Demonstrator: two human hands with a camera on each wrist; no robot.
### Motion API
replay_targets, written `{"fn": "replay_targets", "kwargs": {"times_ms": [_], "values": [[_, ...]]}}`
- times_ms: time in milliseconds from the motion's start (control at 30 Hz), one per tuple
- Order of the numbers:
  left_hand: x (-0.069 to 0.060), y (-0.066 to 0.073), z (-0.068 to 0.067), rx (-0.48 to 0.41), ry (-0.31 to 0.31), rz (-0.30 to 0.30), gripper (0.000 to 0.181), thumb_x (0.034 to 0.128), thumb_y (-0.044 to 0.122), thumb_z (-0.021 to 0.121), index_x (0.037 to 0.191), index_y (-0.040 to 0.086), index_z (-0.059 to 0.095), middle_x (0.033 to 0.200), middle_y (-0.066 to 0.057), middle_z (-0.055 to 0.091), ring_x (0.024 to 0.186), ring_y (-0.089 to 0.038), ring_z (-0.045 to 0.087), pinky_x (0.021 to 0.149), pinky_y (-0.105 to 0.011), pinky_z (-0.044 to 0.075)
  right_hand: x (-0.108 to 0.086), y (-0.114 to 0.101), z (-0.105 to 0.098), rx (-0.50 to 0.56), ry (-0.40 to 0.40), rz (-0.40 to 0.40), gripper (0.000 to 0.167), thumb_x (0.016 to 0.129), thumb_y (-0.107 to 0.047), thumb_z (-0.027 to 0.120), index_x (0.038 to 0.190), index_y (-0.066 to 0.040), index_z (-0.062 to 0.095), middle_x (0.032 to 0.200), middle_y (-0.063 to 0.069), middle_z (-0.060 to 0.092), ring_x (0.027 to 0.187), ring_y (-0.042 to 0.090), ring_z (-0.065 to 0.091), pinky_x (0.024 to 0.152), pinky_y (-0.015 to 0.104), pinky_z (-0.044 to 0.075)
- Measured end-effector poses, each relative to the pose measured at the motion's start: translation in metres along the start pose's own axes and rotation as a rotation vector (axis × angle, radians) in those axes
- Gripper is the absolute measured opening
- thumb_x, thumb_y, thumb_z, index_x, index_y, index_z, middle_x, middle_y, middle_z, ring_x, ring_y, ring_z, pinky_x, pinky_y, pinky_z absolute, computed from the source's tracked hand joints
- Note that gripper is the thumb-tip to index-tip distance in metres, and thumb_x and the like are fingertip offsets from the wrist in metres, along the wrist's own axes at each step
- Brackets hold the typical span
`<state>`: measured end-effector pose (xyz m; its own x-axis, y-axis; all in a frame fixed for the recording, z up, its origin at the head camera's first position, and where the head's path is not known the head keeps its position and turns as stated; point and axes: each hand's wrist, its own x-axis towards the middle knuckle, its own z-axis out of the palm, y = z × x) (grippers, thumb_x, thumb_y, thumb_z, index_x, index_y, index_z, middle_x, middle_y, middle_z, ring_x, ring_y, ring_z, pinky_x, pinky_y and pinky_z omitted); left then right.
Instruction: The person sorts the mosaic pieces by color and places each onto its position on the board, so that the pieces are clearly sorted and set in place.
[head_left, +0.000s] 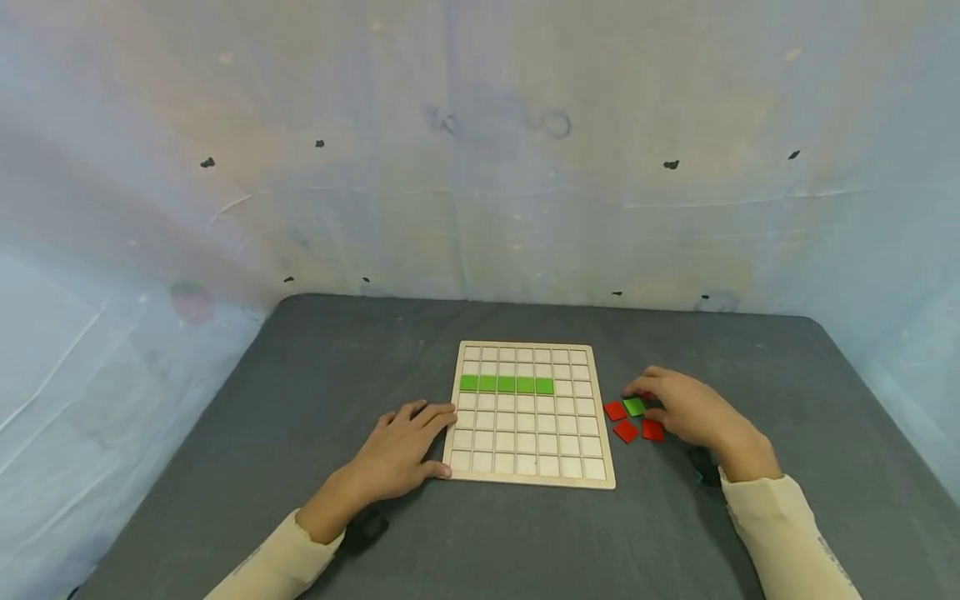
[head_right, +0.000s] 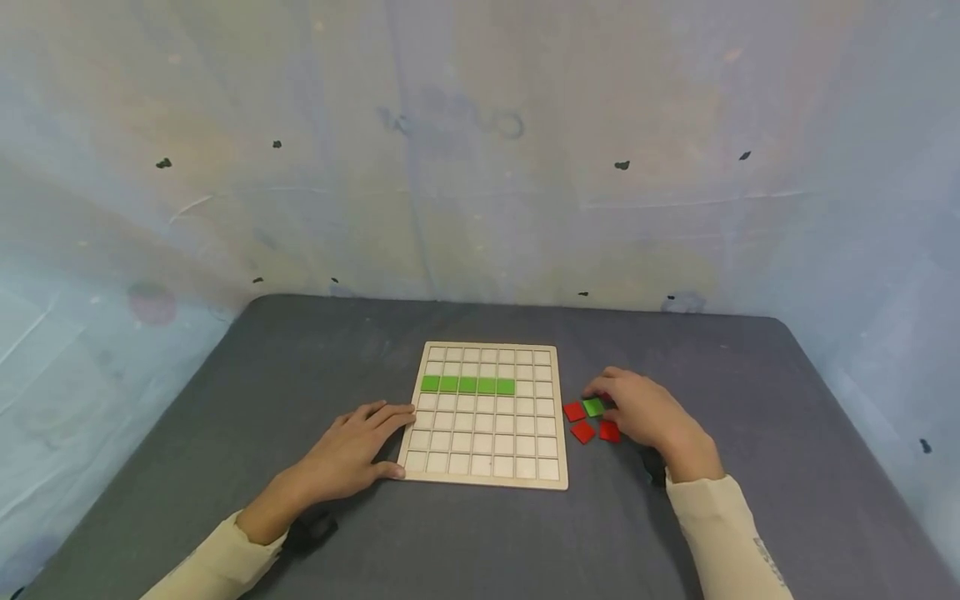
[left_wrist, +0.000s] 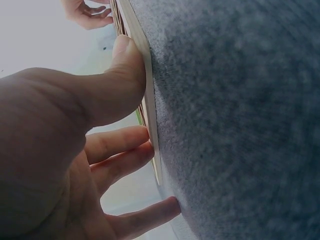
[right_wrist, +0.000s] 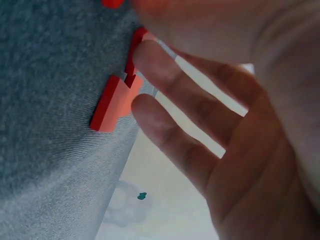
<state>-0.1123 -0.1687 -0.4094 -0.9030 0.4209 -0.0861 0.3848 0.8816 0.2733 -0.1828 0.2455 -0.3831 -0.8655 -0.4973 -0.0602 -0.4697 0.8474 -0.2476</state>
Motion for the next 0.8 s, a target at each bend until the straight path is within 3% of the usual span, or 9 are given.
{"fn": "replay_targets", "kwargs": {"times_ms": [800], "values": [[0.0007,0.0011,-0.0006,0.003,-0.006,-0.008,0.077,0.0830,0.049,0.074,0.149,0.022,0.046,0.158,0.005,0.039,0.145,-0.038,0.036,0.107,-0.068,0.035,-0.0015,0.0026,0.0021,0.019,-0.004,0.024,0.037,0.088,-0.012,0.076,0.124,-0.018,0.070,0.109,0.001,0.065,0.090,0.014,0.060,0.075,0.035,0.052]]}}
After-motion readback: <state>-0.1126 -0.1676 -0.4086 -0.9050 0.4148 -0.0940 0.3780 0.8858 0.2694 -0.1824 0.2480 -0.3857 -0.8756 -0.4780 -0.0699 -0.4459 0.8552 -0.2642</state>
